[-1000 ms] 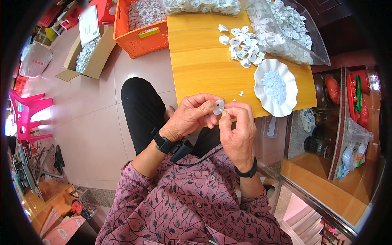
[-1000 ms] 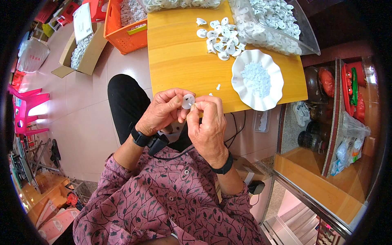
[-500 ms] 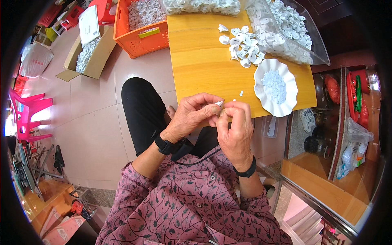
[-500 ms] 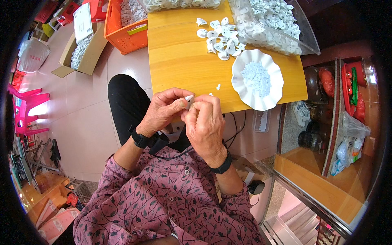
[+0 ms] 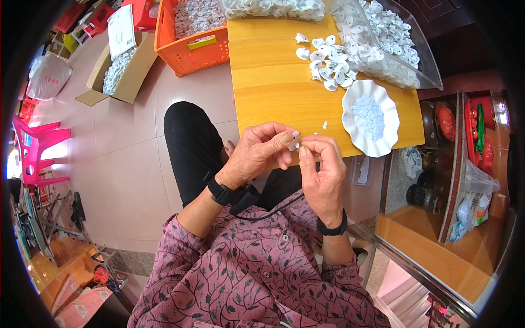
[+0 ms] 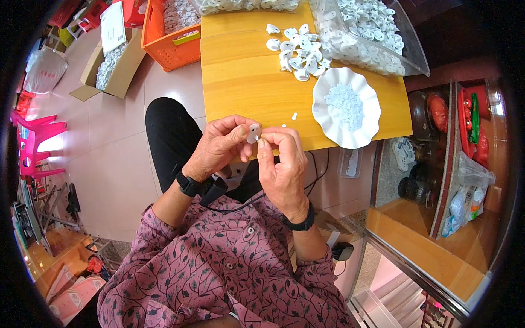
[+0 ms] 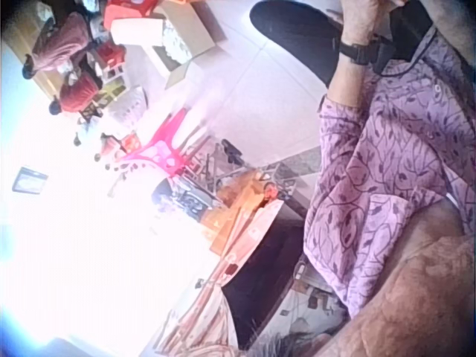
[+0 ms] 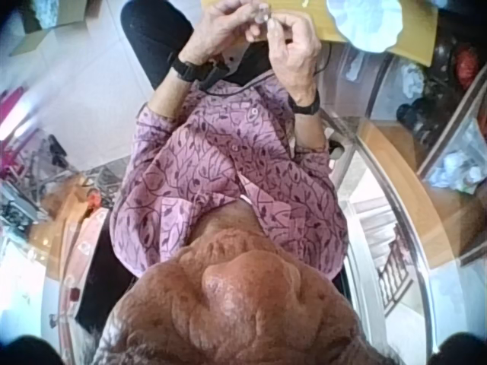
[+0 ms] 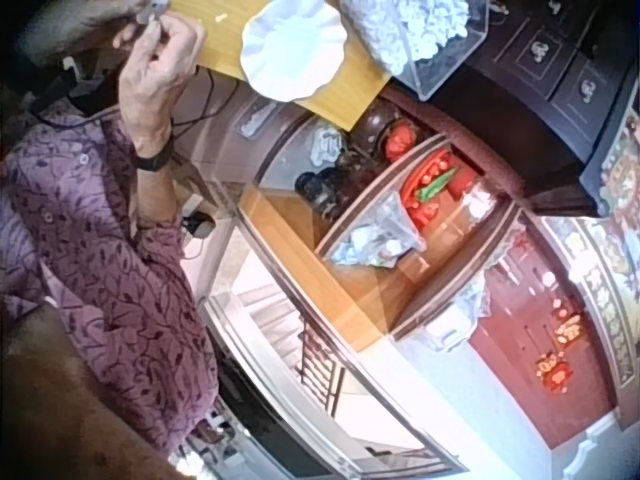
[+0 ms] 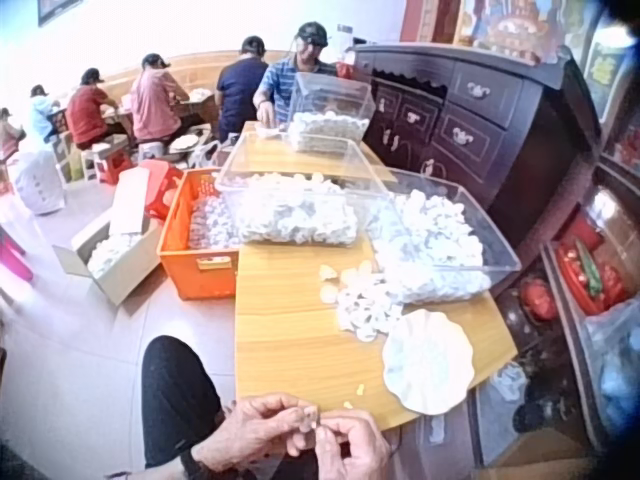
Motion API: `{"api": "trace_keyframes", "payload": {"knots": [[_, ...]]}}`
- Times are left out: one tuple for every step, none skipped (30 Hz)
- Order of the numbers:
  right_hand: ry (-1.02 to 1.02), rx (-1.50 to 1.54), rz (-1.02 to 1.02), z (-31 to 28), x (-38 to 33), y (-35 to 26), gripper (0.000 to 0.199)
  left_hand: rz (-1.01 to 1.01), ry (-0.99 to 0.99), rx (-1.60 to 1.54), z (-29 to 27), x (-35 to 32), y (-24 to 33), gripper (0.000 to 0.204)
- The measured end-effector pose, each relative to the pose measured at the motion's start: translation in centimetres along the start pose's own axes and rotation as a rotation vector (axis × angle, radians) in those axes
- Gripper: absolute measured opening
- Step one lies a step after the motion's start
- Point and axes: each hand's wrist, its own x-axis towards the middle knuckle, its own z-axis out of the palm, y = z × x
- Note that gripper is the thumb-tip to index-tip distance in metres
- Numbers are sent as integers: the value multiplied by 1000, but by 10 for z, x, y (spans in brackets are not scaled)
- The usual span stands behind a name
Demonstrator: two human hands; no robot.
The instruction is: Inspecting and handling small white plastic components at a workshop desk.
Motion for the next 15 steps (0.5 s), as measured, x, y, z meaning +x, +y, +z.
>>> {"api": "trace_keyframes", "payload": {"knots": [[-4,2,2,0,0,0,9,-5,7,8,0,0,0,29],[-8,5,4,0,0,0,9,-4,8,8,0,-1,0,29],[-9,4,3,0,1,0,9,-2,6,3,0,0,0,28],[-16,-12,-7,-1,1,-2,9,-1,4,-3,0,0,-1,28],[-24,-29,-17,-1,2,-3,9,0,4,-3,-1,0,-1,28],[-24,-29,-17,-1,2,-2,9,-4,-4,28,-2,0,-2,26],[-22,-28,-19,-1,2,-2,9,-7,-11,59,-2,0,-2,24],[-19,-28,-21,0,2,-2,9,-7,-11,59,-2,0,-2,24],[-19,-28,-21,0,1,-2,9,0,-6,48,-1,0,-3,24],[-19,-34,-21,1,1,-2,9,6,-1,36,-1,0,-3,25],[-19,-39,-20,2,0,-2,10,6,-1,36,-1,-1,-3,25],[-19,-40,-20,3,0,-2,10,11,-5,33,-1,-1,-4,24],[-20,-52,-39,3,0,-2,10,16,-9,30,-1,-1,-4,23],[-22,-64,-57,4,0,-2,10,16,-10,30,-1,-1,-4,23],[-22,-64,-57,5,0,-2,10,17,5,36,0,-1,-5,23]]}}
